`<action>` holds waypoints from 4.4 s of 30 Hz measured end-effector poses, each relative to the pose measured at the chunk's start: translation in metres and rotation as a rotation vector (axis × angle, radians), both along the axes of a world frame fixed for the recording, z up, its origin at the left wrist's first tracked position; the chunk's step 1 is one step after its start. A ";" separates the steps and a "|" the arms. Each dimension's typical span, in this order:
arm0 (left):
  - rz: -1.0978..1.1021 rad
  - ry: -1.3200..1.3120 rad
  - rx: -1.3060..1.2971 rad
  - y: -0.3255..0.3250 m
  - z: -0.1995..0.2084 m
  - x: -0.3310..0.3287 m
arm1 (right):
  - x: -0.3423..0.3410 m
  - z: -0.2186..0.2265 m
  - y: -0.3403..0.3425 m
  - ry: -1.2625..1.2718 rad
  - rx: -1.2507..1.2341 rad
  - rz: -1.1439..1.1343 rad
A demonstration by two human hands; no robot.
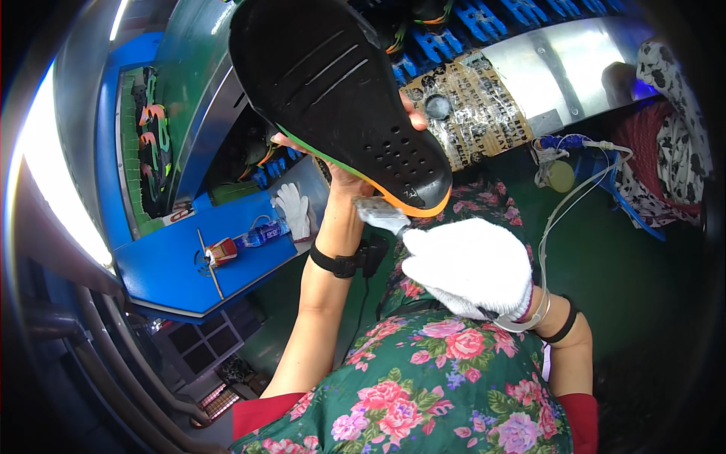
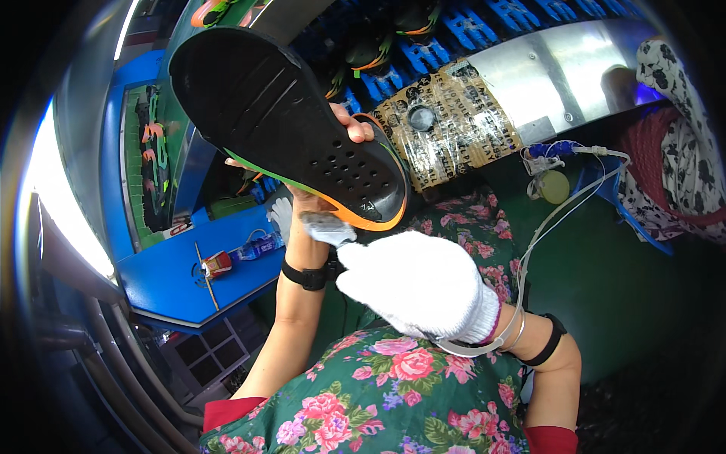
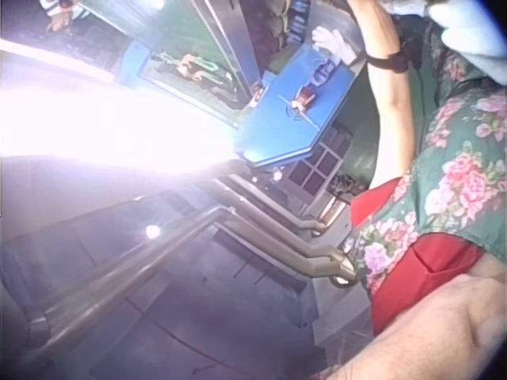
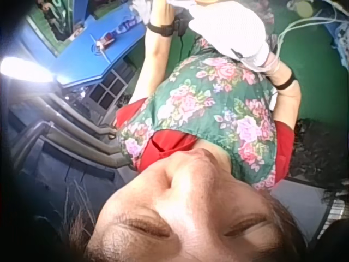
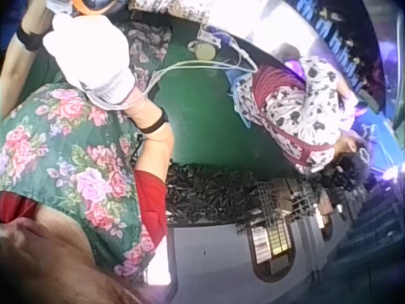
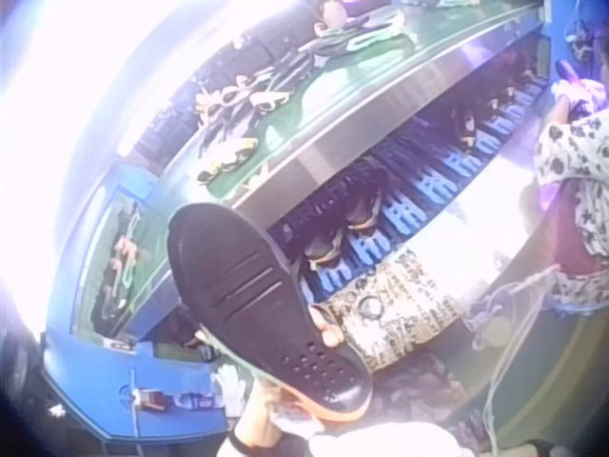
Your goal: Applying adhesive glue to the bottom of shoe soles using a brush.
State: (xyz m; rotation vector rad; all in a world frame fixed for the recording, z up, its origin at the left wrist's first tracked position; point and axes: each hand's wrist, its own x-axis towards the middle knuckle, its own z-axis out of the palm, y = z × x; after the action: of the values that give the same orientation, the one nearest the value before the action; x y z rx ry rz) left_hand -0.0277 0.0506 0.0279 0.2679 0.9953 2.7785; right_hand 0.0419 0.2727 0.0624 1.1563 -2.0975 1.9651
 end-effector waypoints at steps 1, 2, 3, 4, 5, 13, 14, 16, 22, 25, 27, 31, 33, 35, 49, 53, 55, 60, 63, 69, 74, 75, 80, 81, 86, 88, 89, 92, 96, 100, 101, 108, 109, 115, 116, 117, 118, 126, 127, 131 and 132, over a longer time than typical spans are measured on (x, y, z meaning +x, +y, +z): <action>-0.009 -0.026 0.006 -0.001 -0.003 0.001 | -0.001 0.003 -0.001 0.066 -0.001 -0.013; -0.008 -0.026 0.008 -0.001 -0.006 0.001 | -0.002 0.006 0.002 0.022 -0.032 -0.035; -0.011 -0.017 0.010 -0.002 -0.008 0.001 | -0.008 0.007 0.006 0.025 -0.037 -0.056; -0.015 -0.009 0.012 -0.002 -0.011 0.000 | -0.009 0.003 0.009 -0.002 -0.001 -0.068; -0.015 -0.010 0.013 -0.002 -0.012 0.000 | -0.009 -0.001 0.012 -0.030 0.035 -0.079; -0.038 0.017 0.024 0.004 -0.007 -0.003 | 0.001 -0.005 0.009 -0.001 0.046 -0.094; -0.038 0.016 0.024 0.005 -0.008 -0.003 | -0.002 -0.003 0.009 -0.003 0.027 -0.063; -0.012 0.059 0.028 0.009 -0.008 -0.003 | -0.007 -0.007 0.010 -0.040 -0.015 -0.080; -0.059 0.057 0.052 0.007 -0.011 -0.008 | -0.006 -0.009 0.015 -0.120 -0.028 -0.104; -0.030 0.005 0.096 0.015 -0.010 -0.007 | -0.007 -0.006 0.015 -0.315 -0.148 -0.090; -0.014 0.017 0.055 0.012 -0.011 -0.010 | -0.008 -0.008 0.017 -0.434 -0.197 -0.166; -0.031 0.034 0.029 0.016 -0.006 -0.011 | -0.011 -0.009 0.023 -0.336 -0.067 -0.290; -0.038 0.005 0.015 0.014 -0.006 -0.010 | -0.011 -0.011 0.027 -0.067 0.063 -0.243; -0.049 -0.025 0.004 0.015 -0.006 -0.011 | -0.009 -0.012 0.023 -0.050 0.042 -0.219; -0.262 -0.119 -0.077 -0.003 -0.013 -0.008 | -0.009 -0.024 0.026 -0.031 -0.045 0.059; -0.258 -0.192 -0.027 0.006 -0.008 -0.007 | -0.013 -0.018 0.027 -0.018 -0.023 -0.015; -0.261 -0.239 0.005 0.013 -0.003 -0.010 | -0.003 -0.025 0.035 -0.133 0.147 0.123; -0.446 -0.368 0.096 0.005 -0.012 0.000 | -0.016 -0.027 0.029 -0.029 -0.039 0.271; -0.543 -0.332 -0.055 -0.010 -0.019 -0.002 | -0.018 -0.023 0.031 -0.041 -0.053 0.216; -0.519 -0.422 -0.059 -0.006 -0.008 -0.003 | -0.015 -0.026 0.023 -0.030 -0.027 0.360; -0.470 -0.580 -0.442 -0.006 -0.001 -0.002 | -0.014 -0.032 0.018 0.222 0.149 0.188; -0.469 -0.568 -0.614 -0.005 -0.001 -0.003 | -0.012 -0.034 0.016 0.288 0.202 0.199; -0.596 -0.652 -0.454 -0.011 -0.009 0.000 | -0.030 -0.018 0.012 0.085 0.048 0.381; -0.587 -0.653 -0.455 -0.015 -0.008 0.000 | -0.033 -0.018 0.010 0.102 0.053 0.341; -0.515 -0.733 -0.313 -0.021 -0.009 0.003 | -0.034 -0.018 0.008 -0.225 0.002 0.436; -0.470 -0.749 -0.108 -0.023 -0.019 0.009 | -0.029 -0.018 0.019 -0.509 -0.079 0.290; -0.466 -0.653 0.074 -0.026 -0.030 0.018 | -0.029 -0.017 0.021 -0.585 -0.140 0.182; -0.235 -0.615 0.015 -0.021 -0.057 0.050 | -0.042 -0.008 0.017 -0.337 0.006 -0.101; 0.015 -0.716 -0.186 0.011 -0.032 0.073 | -0.054 -0.005 0.014 -0.060 0.148 -0.168; -0.144 -0.573 -0.276 0.001 -0.038 0.088 | -0.045 0.004 0.010 0.091 0.244 -0.119; -0.195 -0.551 -0.040 -0.004 -0.047 0.093 | -0.043 0.005 0.010 0.100 0.243 -0.111; -0.148 -0.645 0.871 0.008 -0.006 0.087 | -0.039 0.010 0.009 0.096 0.148 -0.223; -0.190 -0.517 0.759 0.011 -0.006 0.089 | -0.040 0.012 0.008 0.087 0.118 -0.225; 0.065 -0.675 0.487 0.037 -0.033 0.092 | -0.051 0.031 0.002 0.143 0.088 -0.246; 0.029 -0.679 0.414 0.041 -0.026 0.088 | -0.053 0.034 0.001 0.173 0.089 -0.247; 0.025 -0.684 0.411 0.044 -0.019 0.087 | -0.056 0.037 0.000 0.203 0.090 -0.247; 0.023 -0.708 0.326 0.047 -0.012 0.086 | -0.061 0.040 0.002 0.258 0.127 -0.236; -0.121 -0.442 0.574 0.055 -0.033 0.098 | -0.056 0.048 -0.007 0.356 0.293 -0.255; -0.123 -0.392 0.562 0.055 -0.035 0.096 | -0.054 0.048 -0.010 0.357 0.286 -0.255; -0.087 -0.492 0.549 0.051 -0.033 0.087 | -0.056 0.046 -0.013 0.182 0.085 -0.248; -0.091 -0.533 0.568 0.050 -0.034 0.086 | -0.058 0.046 -0.012 0.157 0.075 -0.327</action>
State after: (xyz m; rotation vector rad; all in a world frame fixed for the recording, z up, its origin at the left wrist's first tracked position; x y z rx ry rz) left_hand 0.0586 0.1008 -0.0065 -0.3380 0.0661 2.7467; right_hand -0.0159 0.2606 0.1080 0.8760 -2.1329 1.6126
